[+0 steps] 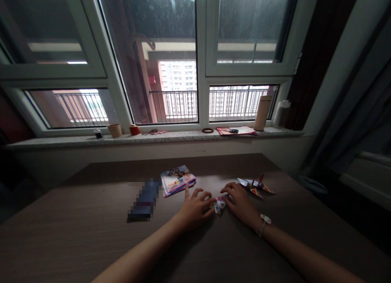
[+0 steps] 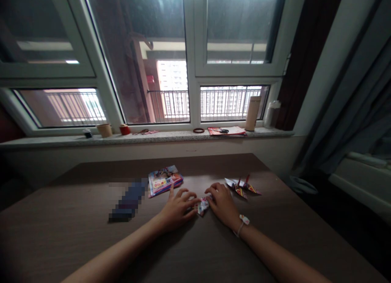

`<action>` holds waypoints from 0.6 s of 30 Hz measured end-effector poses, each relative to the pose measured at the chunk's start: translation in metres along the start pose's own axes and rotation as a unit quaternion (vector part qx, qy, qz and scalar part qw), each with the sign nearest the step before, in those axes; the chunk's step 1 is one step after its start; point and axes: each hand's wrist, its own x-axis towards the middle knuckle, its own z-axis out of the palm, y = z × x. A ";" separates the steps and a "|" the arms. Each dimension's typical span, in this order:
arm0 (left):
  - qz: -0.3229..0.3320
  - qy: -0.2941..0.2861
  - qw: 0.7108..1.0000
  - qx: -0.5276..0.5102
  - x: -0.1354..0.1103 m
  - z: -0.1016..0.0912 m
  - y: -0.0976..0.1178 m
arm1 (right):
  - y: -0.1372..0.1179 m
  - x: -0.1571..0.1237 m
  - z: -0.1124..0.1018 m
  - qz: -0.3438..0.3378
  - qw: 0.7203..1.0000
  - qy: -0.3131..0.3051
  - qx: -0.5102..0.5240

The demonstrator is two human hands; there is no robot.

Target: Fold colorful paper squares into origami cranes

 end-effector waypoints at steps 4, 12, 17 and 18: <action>0.000 0.007 1.000 0.009 0.000 -0.002 0.002 | 0.005 -0.007 -0.005 -0.049 0.998 -0.017 -0.020; 0.005 0.023 0.999 0.034 -0.001 -0.006 0.007 | 0.005 -0.005 -0.005 0.021 0.998 -0.039 -0.036; -0.001 0.022 0.999 0.032 -0.001 -0.006 0.007 | 0.002 -0.006 -0.008 0.048 0.996 -0.014 -0.075; -0.003 0.022 0.999 0.033 -0.001 -0.006 0.007 | 0.002 -0.006 -0.009 0.053 0.995 -0.009 -0.086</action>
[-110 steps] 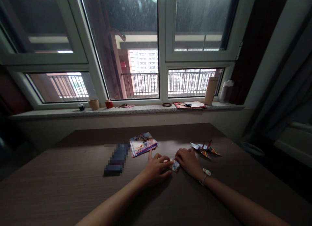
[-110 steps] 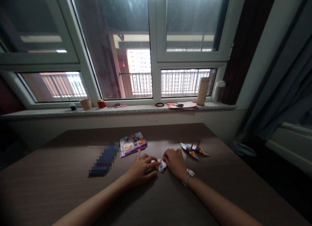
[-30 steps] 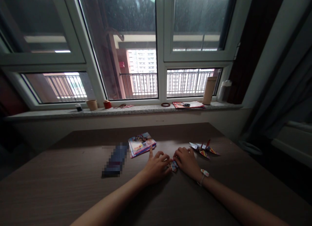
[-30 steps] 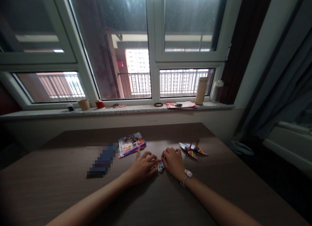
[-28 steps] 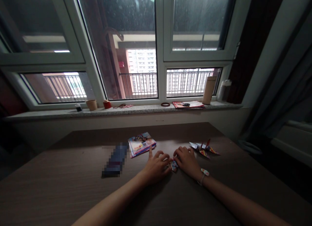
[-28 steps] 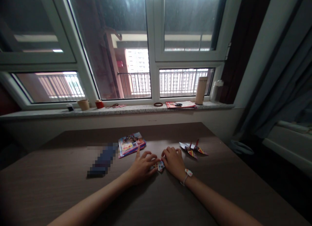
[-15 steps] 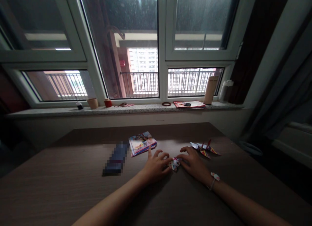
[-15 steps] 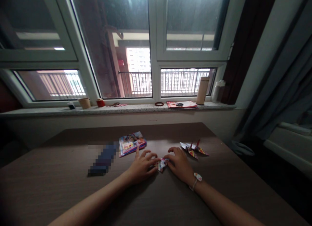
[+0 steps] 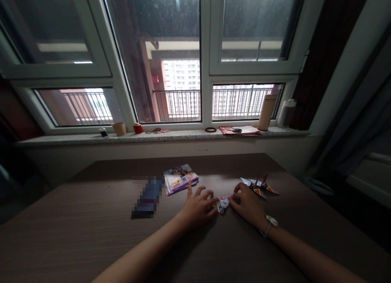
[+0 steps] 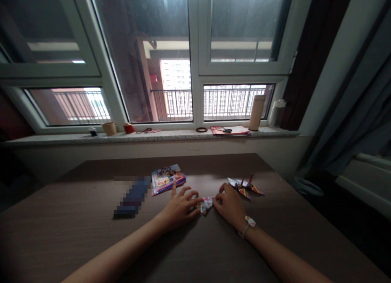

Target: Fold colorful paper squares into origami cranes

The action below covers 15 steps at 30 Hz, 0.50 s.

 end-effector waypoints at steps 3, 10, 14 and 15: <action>0.000 -0.002 1.000 0.003 0.000 0.000 -0.001 | 0.003 0.001 -0.001 0.021 1.000 0.002 -0.020; -0.001 -0.010 1.000 -0.003 -0.001 0.002 -0.003 | 0.003 0.004 0.000 0.015 0.999 -0.012 -0.028; -0.004 -0.007 1.000 -0.005 0.000 0.003 -0.006 | 0.000 0.002 0.003 -0.013 0.999 0.000 -0.053; -0.008 -0.004 1.000 -0.003 0.001 0.004 -0.008 | -0.001 0.002 0.004 -0.019 0.998 0.002 -0.059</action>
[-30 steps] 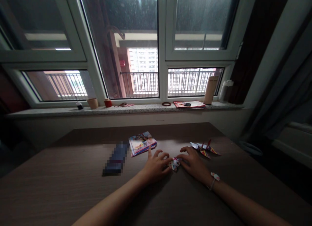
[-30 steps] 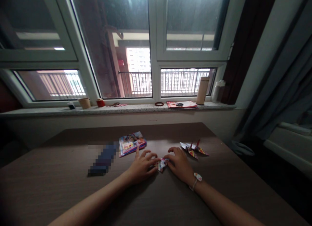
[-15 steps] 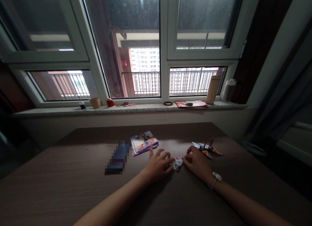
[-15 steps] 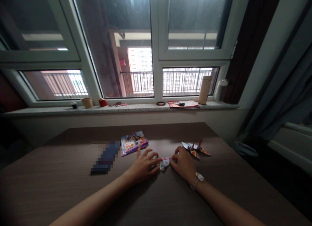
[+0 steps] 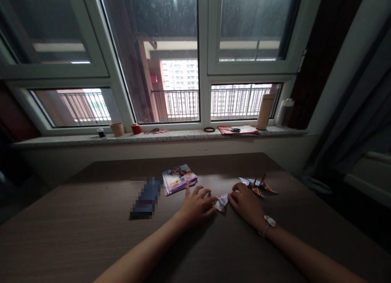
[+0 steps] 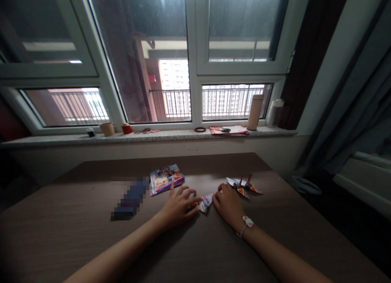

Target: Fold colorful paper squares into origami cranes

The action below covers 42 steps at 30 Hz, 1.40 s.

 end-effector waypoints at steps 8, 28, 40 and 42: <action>-0.030 0.013 0.999 0.014 0.007 0.004 -0.010 | -0.009 0.012 0.007 -0.009 0.999 0.000 -0.038; -0.044 0.009 0.999 0.006 0.007 0.007 -0.011 | -0.005 0.013 0.009 -0.020 0.999 -0.009 -0.047; -0.052 0.009 0.999 0.002 0.007 0.007 -0.010 | -0.009 0.008 -0.002 -0.016 0.999 -0.026 -0.031; -0.052 0.009 0.999 0.002 0.007 0.008 -0.011 | -0.010 0.007 -0.003 -0.023 0.999 -0.027 -0.029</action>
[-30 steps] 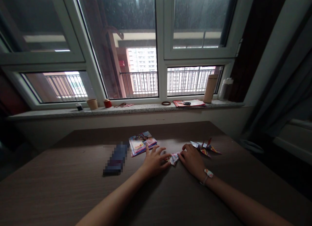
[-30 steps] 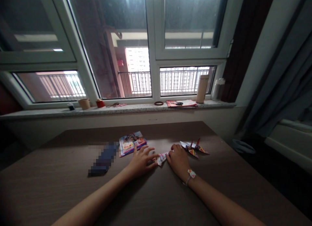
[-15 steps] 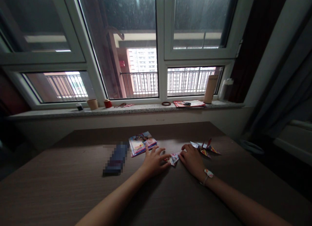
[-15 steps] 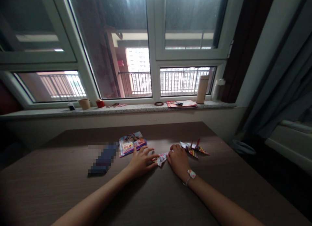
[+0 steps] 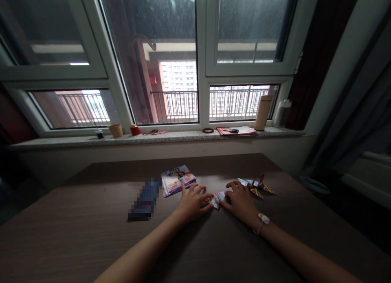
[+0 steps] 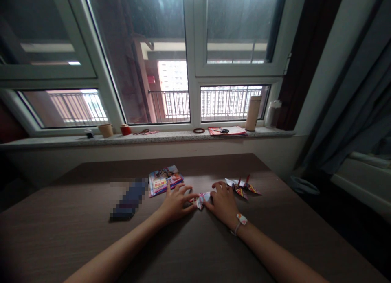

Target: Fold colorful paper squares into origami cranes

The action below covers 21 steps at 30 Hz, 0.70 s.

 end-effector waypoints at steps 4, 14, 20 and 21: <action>0.000 -0.001 1.000 -0.002 0.000 0.001 -0.001 | -0.001 -0.001 0.000 -0.006 1.000 -0.002 -0.003; -0.009 -0.011 1.000 -0.004 0.000 -0.001 0.000 | -0.001 -0.001 -0.005 0.004 0.999 -0.028 0.023; -0.014 -0.017 1.000 -0.004 0.000 -0.001 0.000 | -0.002 -0.002 -0.006 0.000 0.999 -0.029 0.026; -0.014 -0.018 1.000 -0.004 0.000 -0.001 0.000 | -0.002 -0.002 -0.006 0.000 0.999 -0.027 0.028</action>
